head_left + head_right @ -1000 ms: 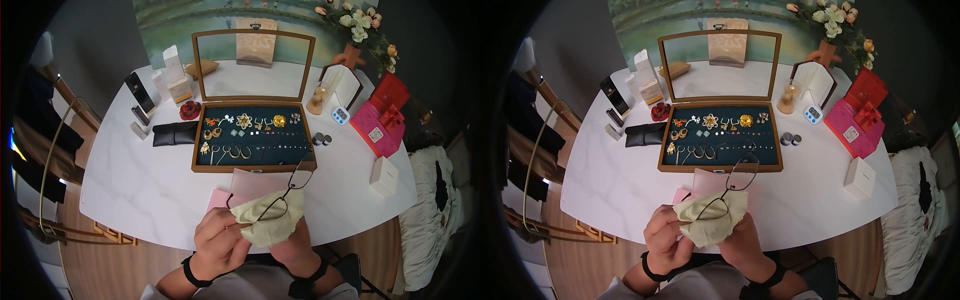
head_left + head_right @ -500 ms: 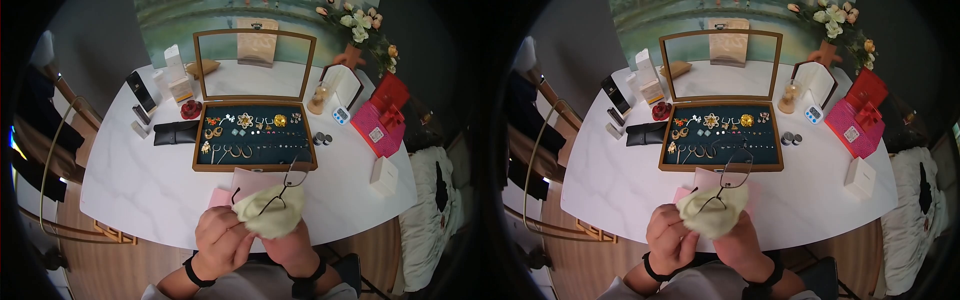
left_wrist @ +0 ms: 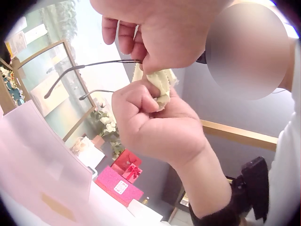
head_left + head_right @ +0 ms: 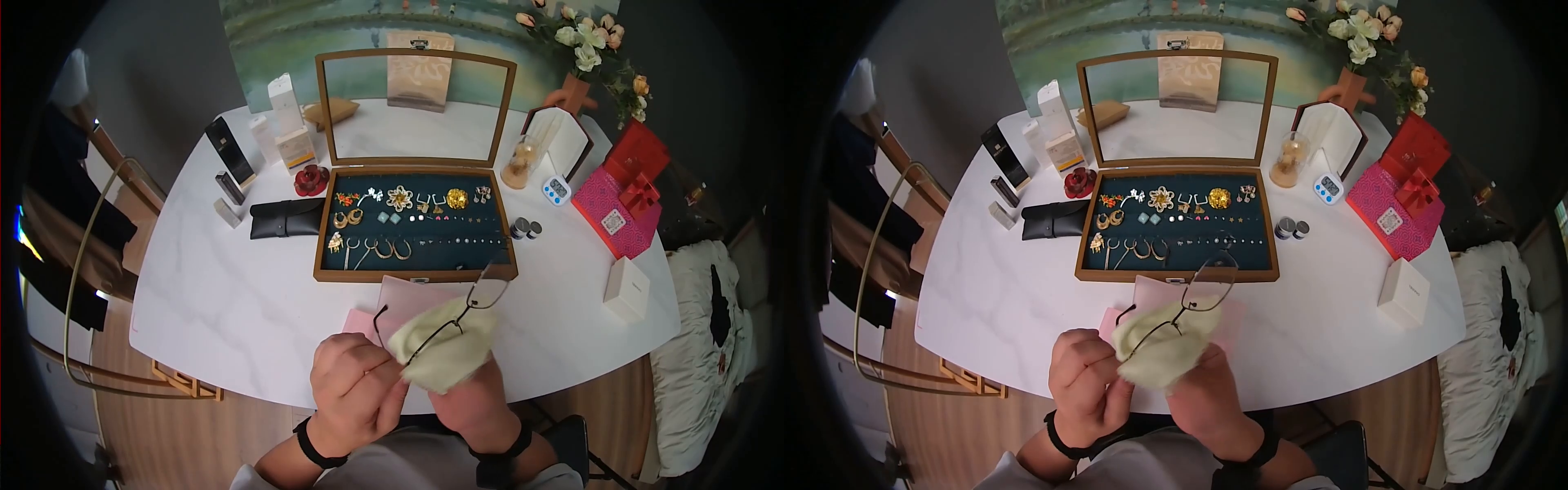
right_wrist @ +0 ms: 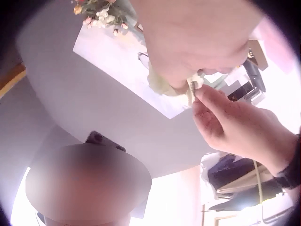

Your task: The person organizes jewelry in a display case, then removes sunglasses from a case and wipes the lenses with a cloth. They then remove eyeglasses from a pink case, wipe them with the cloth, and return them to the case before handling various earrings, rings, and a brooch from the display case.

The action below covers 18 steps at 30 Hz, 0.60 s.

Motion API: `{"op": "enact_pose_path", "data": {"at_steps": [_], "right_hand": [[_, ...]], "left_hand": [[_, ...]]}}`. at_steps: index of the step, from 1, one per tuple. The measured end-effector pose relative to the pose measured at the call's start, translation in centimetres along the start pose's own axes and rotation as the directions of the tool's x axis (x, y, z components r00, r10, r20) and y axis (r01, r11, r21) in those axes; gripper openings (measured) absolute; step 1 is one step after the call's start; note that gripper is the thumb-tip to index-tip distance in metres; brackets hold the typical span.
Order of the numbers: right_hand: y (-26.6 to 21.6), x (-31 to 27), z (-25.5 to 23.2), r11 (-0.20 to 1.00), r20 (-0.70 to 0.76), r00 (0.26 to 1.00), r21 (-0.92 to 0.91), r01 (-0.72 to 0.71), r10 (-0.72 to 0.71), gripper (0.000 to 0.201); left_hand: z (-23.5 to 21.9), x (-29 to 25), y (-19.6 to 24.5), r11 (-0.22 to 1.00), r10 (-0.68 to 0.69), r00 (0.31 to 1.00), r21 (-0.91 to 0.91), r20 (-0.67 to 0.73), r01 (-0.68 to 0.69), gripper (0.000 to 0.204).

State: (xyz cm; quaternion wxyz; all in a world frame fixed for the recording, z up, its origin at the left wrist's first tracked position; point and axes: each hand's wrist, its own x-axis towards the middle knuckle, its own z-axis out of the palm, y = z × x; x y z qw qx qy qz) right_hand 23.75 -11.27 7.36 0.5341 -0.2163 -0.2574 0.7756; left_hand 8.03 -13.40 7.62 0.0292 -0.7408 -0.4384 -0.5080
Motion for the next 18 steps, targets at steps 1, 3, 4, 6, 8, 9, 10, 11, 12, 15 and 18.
{"op": "enact_pose_path", "data": {"at_steps": [1,3,4,6,8,9,10,11,12,15,18], "right_hand": [[0.2,-0.2,-0.1,1.0,-0.003,1.0,-0.001,-0.002,0.002,0.02],[0.8,-0.7,-0.6,0.979,0.006,1.0,-0.205,0.0,0.001,0.025],[-0.2,-0.6,-0.1,0.936,-0.059,0.998,-0.348,-0.055,0.036,0.023],[0.0,-0.4,-0.5,0.957,-0.038,0.999,-0.29,0.021,-0.034,0.022],[-0.3,-0.2,-0.6,0.968,-0.022,0.994,-0.23,0.102,-0.11,0.02],[-0.6,0.0,-0.5,0.999,-0.049,0.999,0.052,-0.008,0.011,0.018],[-0.9,0.1,-0.4,0.937,-0.042,0.99,0.33,-0.114,0.135,0.015],[-0.4,0.0,-0.7,0.937,-0.041,0.99,0.33,-0.112,0.133,0.015],[0.4,-0.2,-1.3,0.99,-0.035,0.999,-0.138,0.036,-0.041,0.017],[1.0,-0.7,-0.5,0.937,-0.024,0.994,-0.338,0.088,-0.102,0.021],[1.1,-0.7,-0.5,0.99,-0.047,0.999,-0.141,0.019,-0.026,0.023]], "left_hand": [[-0.1,-0.1,0.0,1.0,-0.003,1.0,-0.002,0.001,0.003,0.023],[-0.2,-0.2,-0.1,1.0,-0.005,1.0,0.005,0.028,0.005,0.024],[-0.2,-0.3,-0.1,1.0,-0.002,0.999,0.003,0.034,0.002,0.024],[-0.2,0.0,0.1,1.0,0.016,1.0,0.007,0.022,-0.016,0.024],[-0.4,0.1,0.2,0.998,0.047,0.998,0.026,0.028,-0.048,0.026],[-0.3,0.0,0.2,0.998,0.05,0.998,0.026,0.028,-0.05,0.026],[-0.1,-0.2,0.0,0.999,0.046,0.998,0.01,0.04,-0.047,0.026],[0.0,-0.3,0.0,0.999,0.043,0.998,-0.006,0.051,-0.043,0.026],[0.1,-0.2,0.0,0.999,0.044,0.998,-0.007,0.052,-0.043,0.026],[0.0,-0.4,0.0,1.0,0.012,0.999,-0.013,0.038,-0.012,0.025],[0.3,-0.5,-0.4,1.0,-0.006,0.999,-0.01,0.05,0.006,0.026]]}}
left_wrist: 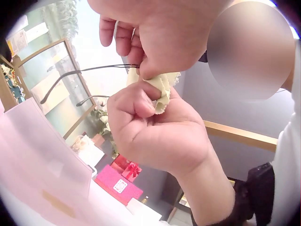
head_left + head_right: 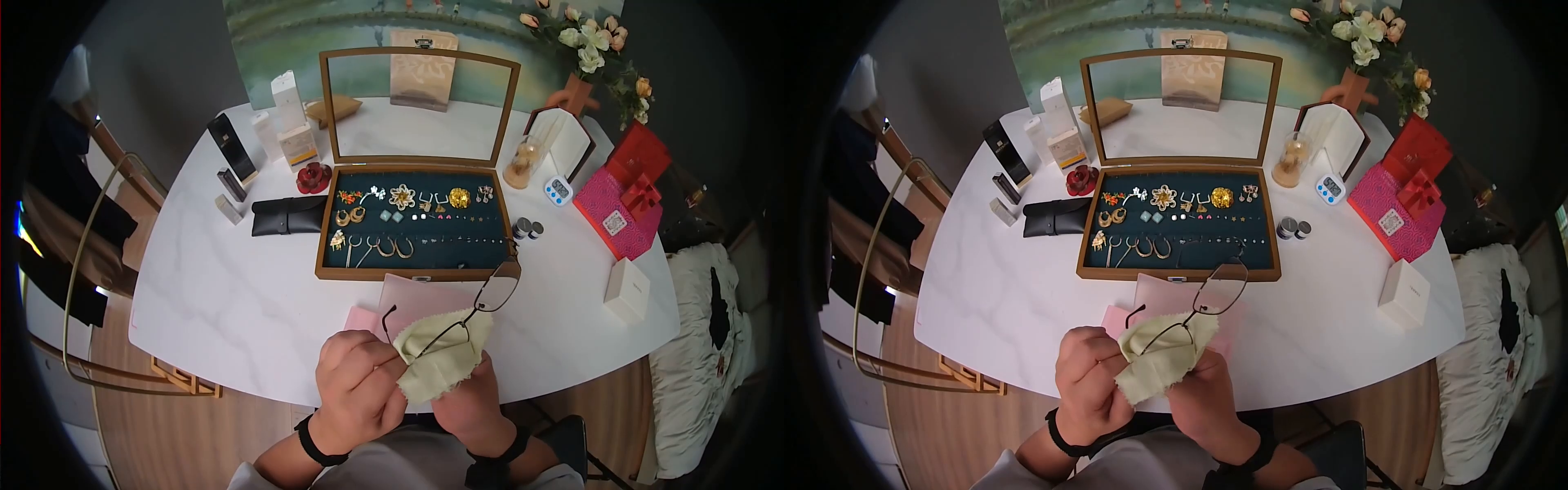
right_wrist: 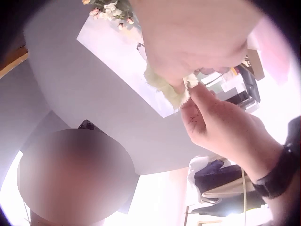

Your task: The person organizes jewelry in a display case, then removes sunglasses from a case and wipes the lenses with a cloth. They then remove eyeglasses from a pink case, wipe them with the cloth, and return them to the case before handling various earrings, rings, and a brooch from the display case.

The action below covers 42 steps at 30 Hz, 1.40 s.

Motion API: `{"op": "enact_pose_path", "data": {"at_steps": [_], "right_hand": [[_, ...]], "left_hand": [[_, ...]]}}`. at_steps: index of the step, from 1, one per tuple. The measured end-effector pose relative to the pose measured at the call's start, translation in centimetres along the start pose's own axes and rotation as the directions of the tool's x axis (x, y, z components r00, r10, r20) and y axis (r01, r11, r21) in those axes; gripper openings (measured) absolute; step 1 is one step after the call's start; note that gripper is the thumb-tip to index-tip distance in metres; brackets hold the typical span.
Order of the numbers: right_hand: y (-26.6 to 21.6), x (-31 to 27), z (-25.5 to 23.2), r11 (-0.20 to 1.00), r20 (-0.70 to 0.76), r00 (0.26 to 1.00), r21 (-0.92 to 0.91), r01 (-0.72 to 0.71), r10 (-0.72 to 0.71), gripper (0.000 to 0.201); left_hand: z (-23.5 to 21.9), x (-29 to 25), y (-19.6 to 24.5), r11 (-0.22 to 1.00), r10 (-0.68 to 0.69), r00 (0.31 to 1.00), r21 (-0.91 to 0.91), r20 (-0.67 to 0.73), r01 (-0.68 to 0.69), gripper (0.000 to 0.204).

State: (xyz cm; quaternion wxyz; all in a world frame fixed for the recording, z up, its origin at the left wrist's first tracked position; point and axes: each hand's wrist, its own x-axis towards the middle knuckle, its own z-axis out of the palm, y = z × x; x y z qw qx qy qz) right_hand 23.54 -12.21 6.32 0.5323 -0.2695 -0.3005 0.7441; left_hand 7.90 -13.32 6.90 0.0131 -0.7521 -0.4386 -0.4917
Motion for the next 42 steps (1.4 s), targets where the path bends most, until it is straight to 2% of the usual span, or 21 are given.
{"op": "enact_pose_path", "data": {"at_steps": [2,4,5,7,10,12,14,16,18,23,25,29,30,31,32,34,41,42], "right_hand": [[-0.2,0.0,-0.4,0.998,0.016,1.0,-0.061,0.021,-0.02,0.024],[-0.7,0.1,-0.9,0.957,0.069,0.997,-0.287,0.046,-0.028,0.023],[-0.9,0.0,-1.1,0.957,0.068,0.997,-0.287,0.045,-0.026,0.023],[-1.1,0.0,-1.2,0.862,0.125,0.984,-0.476,0.174,-0.129,0.024],[-1.5,0.1,-1.5,0.797,0.183,0.966,-0.549,0.253,-0.18,0.025],[-1.9,0.1,-1.7,0.817,0.188,0.969,-0.527,0.235,-0.158,0.025],[-2.2,0.0,-2.0,0.835,0.194,0.972,-0.506,0.218,-0.136,0.024],[-2.3,-0.1,-2.3,0.754,0.205,0.965,-0.604,0.258,-0.166,0.024],[-2.4,-0.3,-2.6,0.749,0.196,0.962,-0.604,0.271,-0.189,0.024],[-1.8,-0.8,-3.1,0.783,0.11,0.964,-0.565,0.261,-0.242,0.028],[-1.5,-1.1,-3.6,0.855,0.056,0.968,-0.458,0.242,-0.243,0.031],[-1.8,-1.8,-4.8,0.91,0.086,0.979,-0.363,0.202,-0.183,0.035],[-1.8,-2.0,-4.9,0.976,0.044,0.988,-0.153,0.156,-0.151,0.037],[-1.9,-2.1,-4.9,0.992,0.01,0.994,0.066,0.107,-0.108,0.039],[-2.1,-2.1,-5.0,0.992,0.014,0.994,0.066,0.103,-0.104,0.039],[-2.5,-2.2,-5.2,0.988,0.099,0.985,-0.049,0.145,-0.14,0.042],[-2.6,-2.3,-4.7,0.996,0.078,0.994,-0.048,0.08,-0.076,0.045],[-2.5,-2.1,-4.2,0.981,0.081,0.993,-0.169,0.093,-0.08,0.044]], "left_hand": [[-0.2,0.1,0.0,1.0,-0.005,1.0,-0.013,0.0,0.005,0.025],[-0.4,0.3,0.0,1.0,-0.012,1.0,-0.027,0.005,0.012,0.024],[-0.4,0.4,0.0,1.0,-0.016,1.0,-0.025,0.009,0.016,0.023],[-0.4,0.3,0.0,1.0,-0.021,1.0,-0.022,0.013,0.022,0.022],[-0.5,0.1,0.0,0.998,-0.034,0.999,-0.047,-0.002,0.033,0.019],[-0.6,0.1,0.2,0.983,-0.124,0.992,-0.135,0.019,0.125,0.014],[-0.6,0.6,0.3,0.976,-0.133,0.991,-0.173,0.012,0.133,0.012],[-0.6,0.6,0.4,0.968,-0.143,0.99,-0.209,0.003,0.141,0.01],[-0.8,0.1,0.4,0.931,-0.235,0.97,-0.274,0.061,0.243,0.008],[-1.2,0.9,0.3,0.939,-0.226,0.973,-0.257,0.037,0.228,0.005],[-1.3,0.9,0.2,0.939,-0.23,0.973,-0.258,0.016,0.226,0.006],[-1.6,0.9,-0.1,0.931,-0.246,0.969,-0.275,0.019,0.242,0.007],[-1.6,1.0,-0.2,0.934,-0.233,0.973,-0.277,0.011,0.227,0.007],[-1.6,1.0,-0.3,0.934,-0.235,0.972,-0.274,0.008,0.229,0.007],[-1.6,1.0,-0.4,0.931,-0.242,0.97,-0.278,0.011,0.236,0.007],[-1.5,0.8,-0.6,0.929,-0.248,0.969,-0.28,0.01,0.241,0.007],[-1.6,0.7,-0.7,0.929,-0.242,0.97,-0.291,-0.006,0.23,0.007],[-1.6,0.7,-0.7,0.931,-0.246,0.969,-0.283,-0.02,0.23,0.007]]}}
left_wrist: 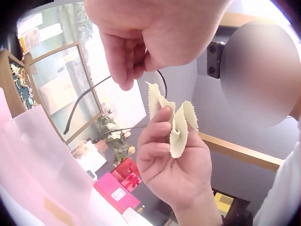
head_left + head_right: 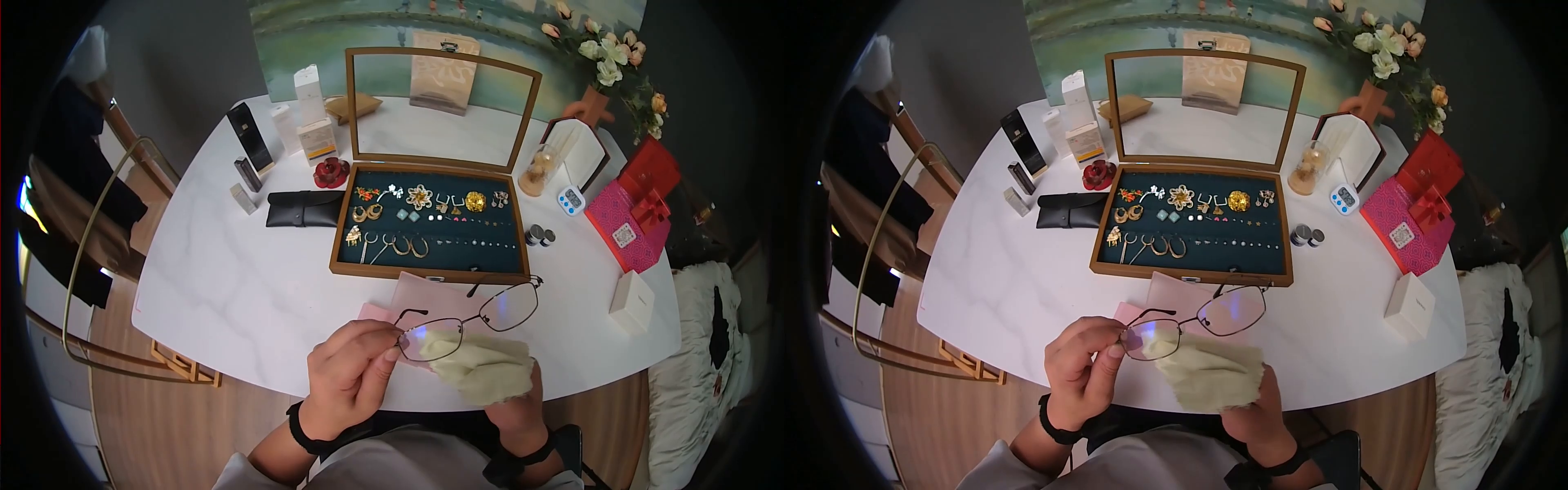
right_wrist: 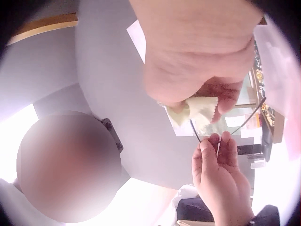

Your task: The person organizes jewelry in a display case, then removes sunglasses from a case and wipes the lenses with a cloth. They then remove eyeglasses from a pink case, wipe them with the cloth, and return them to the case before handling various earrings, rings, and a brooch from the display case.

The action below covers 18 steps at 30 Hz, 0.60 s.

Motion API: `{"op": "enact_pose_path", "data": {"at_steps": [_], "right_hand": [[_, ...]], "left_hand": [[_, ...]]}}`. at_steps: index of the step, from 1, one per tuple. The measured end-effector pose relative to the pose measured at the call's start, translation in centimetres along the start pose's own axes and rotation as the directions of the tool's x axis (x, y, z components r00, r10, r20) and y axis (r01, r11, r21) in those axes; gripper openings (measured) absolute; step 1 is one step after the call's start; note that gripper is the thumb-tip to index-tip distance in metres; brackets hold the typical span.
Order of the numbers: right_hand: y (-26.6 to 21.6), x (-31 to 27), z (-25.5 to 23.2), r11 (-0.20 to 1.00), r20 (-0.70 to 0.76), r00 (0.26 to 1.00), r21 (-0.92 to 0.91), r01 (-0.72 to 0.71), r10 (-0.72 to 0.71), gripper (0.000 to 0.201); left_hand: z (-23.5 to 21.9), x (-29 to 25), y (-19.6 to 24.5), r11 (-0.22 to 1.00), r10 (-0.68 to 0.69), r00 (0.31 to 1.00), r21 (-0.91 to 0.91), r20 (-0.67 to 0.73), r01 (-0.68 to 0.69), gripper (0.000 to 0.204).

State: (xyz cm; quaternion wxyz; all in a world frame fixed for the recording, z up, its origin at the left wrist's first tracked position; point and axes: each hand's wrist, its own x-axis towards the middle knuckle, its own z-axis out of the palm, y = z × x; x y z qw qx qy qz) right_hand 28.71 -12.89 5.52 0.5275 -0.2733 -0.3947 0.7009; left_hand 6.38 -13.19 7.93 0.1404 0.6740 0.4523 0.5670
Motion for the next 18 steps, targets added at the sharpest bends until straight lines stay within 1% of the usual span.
{"op": "enact_pose_path", "data": {"at_steps": [1,3,5,7,8,9,10,11,13,14,16,17,18], "right_hand": [[0.0,0.3,0.6,0.992,0.003,1.0,-0.123,0.005,-0.005,0.043],[-0.5,0.9,2.0,0.989,0.019,1.0,-0.149,0.001,0.002,0.04],[-0.4,1.2,2.6,0.985,0.031,0.999,-0.175,-0.003,0.008,0.038],[0.1,1.5,2.7,0.949,0.04,0.999,-0.315,-0.02,0.034,0.034],[0.3,1.7,3.1,0.949,0.038,0.999,-0.315,-0.02,0.033,0.034],[0.6,1.9,3.7,0.944,-0.004,1.0,-0.331,0.0,-0.001,0.031],[0.9,2.1,4.0,0.938,-0.045,0.998,-0.347,0.018,-0.036,0.029],[1.2,2.2,3.9,0.937,-0.046,0.998,-0.348,0.019,-0.037,0.029],[2.1,2.2,3.5,0.997,-0.065,0.998,-0.081,-0.014,0.009,0.031],[2.3,2.4,3.6,0.997,-0.066,0.998,-0.081,-0.014,0.009,0.031],[2.5,2.6,3.8,0.996,-0.092,0.996,0.088,0.007,0.001,0.024],[2.7,2.6,3.8,0.996,-0.094,0.996,0.087,0.008,0.001,0.024],[2.9,2.6,3.8,0.991,-0.138,0.99,0.119,0.054,-0.037,0.022]], "left_hand": [[0.0,0.0,0.0,1.0,-0.001,1.0,0.001,-0.002,0.001,0.007],[0.0,-0.1,-0.1,1.0,0.015,1.0,0.005,0.0,-0.015,0.008],[0.1,-0.1,0.3,1.0,0.002,1.0,0.01,0.014,-0.002,0.007],[0.4,-0.1,0.5,1.0,-0.011,0.999,0.014,0.03,0.01,0.006],[0.6,-0.1,0.5,0.999,0.022,0.999,0.042,0.034,-0.024,0.008],[0.7,-0.1,0.5,0.996,0.056,0.998,0.07,0.04,-0.059,0.01],[0.8,-0.4,0.4,0.994,0.055,0.995,0.087,0.079,-0.062,0.017],[0.9,-0.5,0.4,0.994,0.056,0.995,0.086,0.079,-0.062,0.017],[1.1,-0.7,0.2,0.981,0.138,0.982,0.121,0.125,-0.153,0.029],[1.2,-0.8,0.1,0.973,0.16,0.979,0.147,0.129,-0.178,0.033],[1.2,-0.9,0.1,0.971,0.165,0.977,0.15,0.138,-0.186,0.032],[1.2,-0.9,0.1,0.969,0.172,0.974,0.154,0.146,-0.194,0.032],[1.3,-0.8,0.2,0.969,0.172,0.974,0.151,0.147,-0.194,0.032]]}}
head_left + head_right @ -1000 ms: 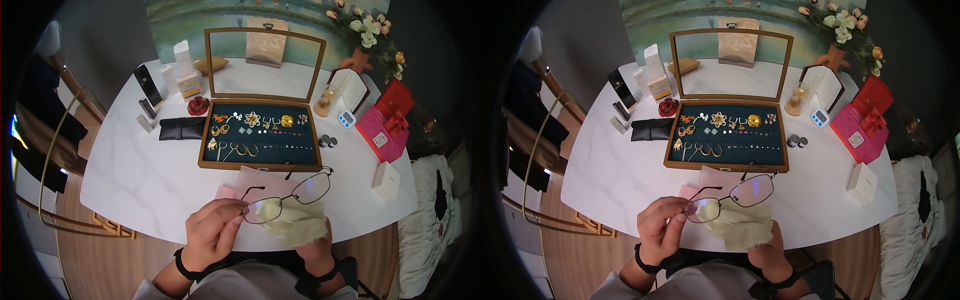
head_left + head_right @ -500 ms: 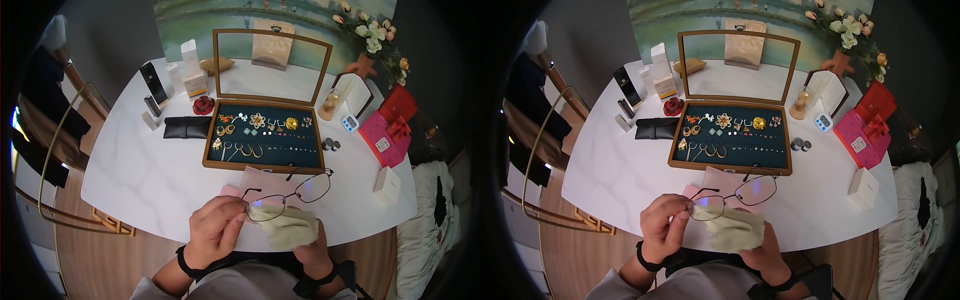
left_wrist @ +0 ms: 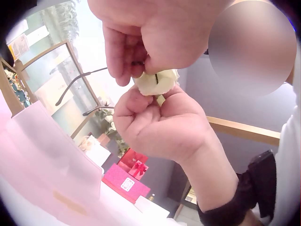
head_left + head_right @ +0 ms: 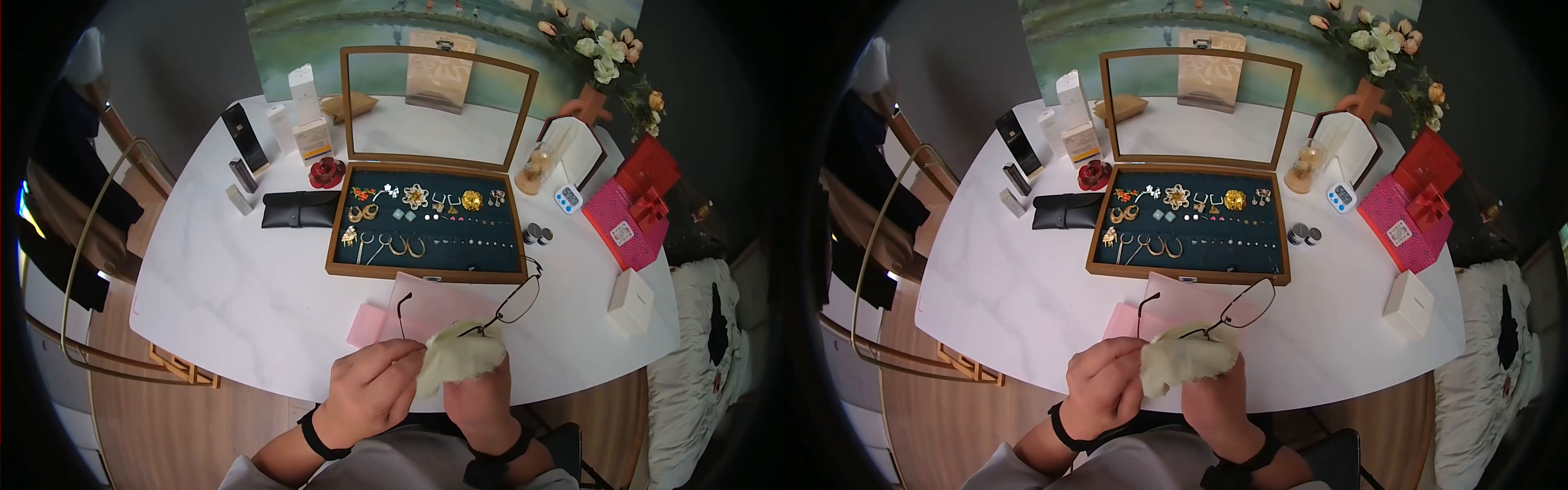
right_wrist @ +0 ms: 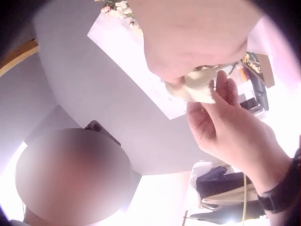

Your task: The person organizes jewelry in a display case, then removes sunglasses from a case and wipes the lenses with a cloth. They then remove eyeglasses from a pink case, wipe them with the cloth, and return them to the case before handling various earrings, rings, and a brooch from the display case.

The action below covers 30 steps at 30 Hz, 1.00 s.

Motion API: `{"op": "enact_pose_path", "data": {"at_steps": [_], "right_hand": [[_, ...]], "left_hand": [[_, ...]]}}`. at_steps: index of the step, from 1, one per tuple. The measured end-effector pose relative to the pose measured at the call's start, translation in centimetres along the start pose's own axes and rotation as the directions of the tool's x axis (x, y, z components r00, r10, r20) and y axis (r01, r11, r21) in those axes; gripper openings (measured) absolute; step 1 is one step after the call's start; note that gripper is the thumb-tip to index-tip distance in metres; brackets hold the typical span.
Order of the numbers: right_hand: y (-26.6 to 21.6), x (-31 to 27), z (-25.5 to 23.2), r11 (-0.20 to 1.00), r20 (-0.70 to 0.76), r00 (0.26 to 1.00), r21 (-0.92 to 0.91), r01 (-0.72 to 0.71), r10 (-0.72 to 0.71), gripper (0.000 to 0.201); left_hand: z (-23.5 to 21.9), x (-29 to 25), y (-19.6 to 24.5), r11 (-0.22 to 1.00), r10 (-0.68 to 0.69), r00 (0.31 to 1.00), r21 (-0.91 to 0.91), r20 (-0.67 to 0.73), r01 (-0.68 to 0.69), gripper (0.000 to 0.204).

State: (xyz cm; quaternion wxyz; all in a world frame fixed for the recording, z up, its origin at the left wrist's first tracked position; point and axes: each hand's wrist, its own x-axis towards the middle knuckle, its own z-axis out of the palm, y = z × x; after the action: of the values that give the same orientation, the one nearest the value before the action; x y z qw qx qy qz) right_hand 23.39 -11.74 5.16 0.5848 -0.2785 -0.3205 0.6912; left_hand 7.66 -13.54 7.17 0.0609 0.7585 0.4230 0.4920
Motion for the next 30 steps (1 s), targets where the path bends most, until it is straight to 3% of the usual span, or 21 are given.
{"op": "enact_pose_path", "data": {"at_steps": [2,4,5,7,11,13,17,20,22,23,25,28,30], "right_hand": [[0.5,0.1,-0.7,0.999,-0.043,0.998,0.035,0.042,-0.04,0.021],[0.9,0.3,-1.8,0.977,-0.022,0.996,-0.201,0.078,-0.084,0.022],[0.8,0.2,-1.5,0.976,-0.022,0.996,-0.201,0.077,-0.084,0.022],[0.2,0.2,-0.1,0.982,0.036,0.999,0.188,-0.019,0.013,0.025],[0.5,0.6,-1.1,0.988,0.139,0.99,0.152,-0.039,0.018,0.028],[-0.1,0.8,-1.8,0.97,0.088,0.995,-0.241,-0.028,0.051,0.028],[-0.7,0.7,-2.2,0.94,0.124,0.99,-0.34,-0.014,0.06,0.029],[-0.2,0.5,-2.4,0.968,0.115,0.993,-0.25,0.025,0.004,0.029],[-0.1,0.8,-1.7,0.999,0.062,0.997,-0.008,-0.043,0.044,0.029],[-0.2,0.8,-0.9,0.999,0.062,0.997,-0.007,-0.043,0.043,0.029],[-0.6,0.9,0.8,0.935,-0.064,0.978,0.312,-0.168,0.198,0.027],[-0.5,1.5,1.1,0.856,0.015,0.971,0.469,-0.219,0.241,0.025],[-0.3,1.5,0.9,0.888,0.002,0.973,0.41,-0.211,0.23,0.022]], "left_hand": [[0.0,0.1,0.2,1.0,0.015,1.0,-0.009,0.001,-0.015,0.028],[0.4,0.0,0.2,1.0,-0.006,1.0,-0.016,-0.016,0.006,0.026],[0.5,0.0,0.2,0.999,-0.026,0.999,-0.023,-0.033,0.026,0.024],[0.5,0.0,-0.1,0.999,-0.049,0.998,-0.008,-0.028,0.049,0.024],[0.1,-0.2,-0.1,0.994,-0.102,0.994,0.046,-0.035,0.103,0.021],[-0.3,0.0,-0.1,0.994,-0.101,0.994,0.047,-0.032,0.102,0.021],[-0.4,0.2,-0.3,0.997,-0.077,0.996,0.0,-0.04,0.077,0.022],[-0.1,0.1,-0.2,0.996,-0.086,0.995,-0.017,-0.058,0.085,0.022],[0.2,-0.2,-0.1,0.997,-0.082,0.995,-0.02,-0.05,0.081,0.023],[0.3,-0.2,-0.1,0.997,-0.078,0.996,-0.024,-0.042,0.077,0.023],[0.4,0.1,0.3,0.997,-0.078,0.996,-0.025,-0.035,0.077,0.018],[0.7,0.1,0.5,0.997,-0.074,0.997,-0.03,-0.031,0.073,0.014],[0.8,0.1,0.4,0.997,-0.068,0.997,-0.03,-0.035,0.067,0.015]]}}
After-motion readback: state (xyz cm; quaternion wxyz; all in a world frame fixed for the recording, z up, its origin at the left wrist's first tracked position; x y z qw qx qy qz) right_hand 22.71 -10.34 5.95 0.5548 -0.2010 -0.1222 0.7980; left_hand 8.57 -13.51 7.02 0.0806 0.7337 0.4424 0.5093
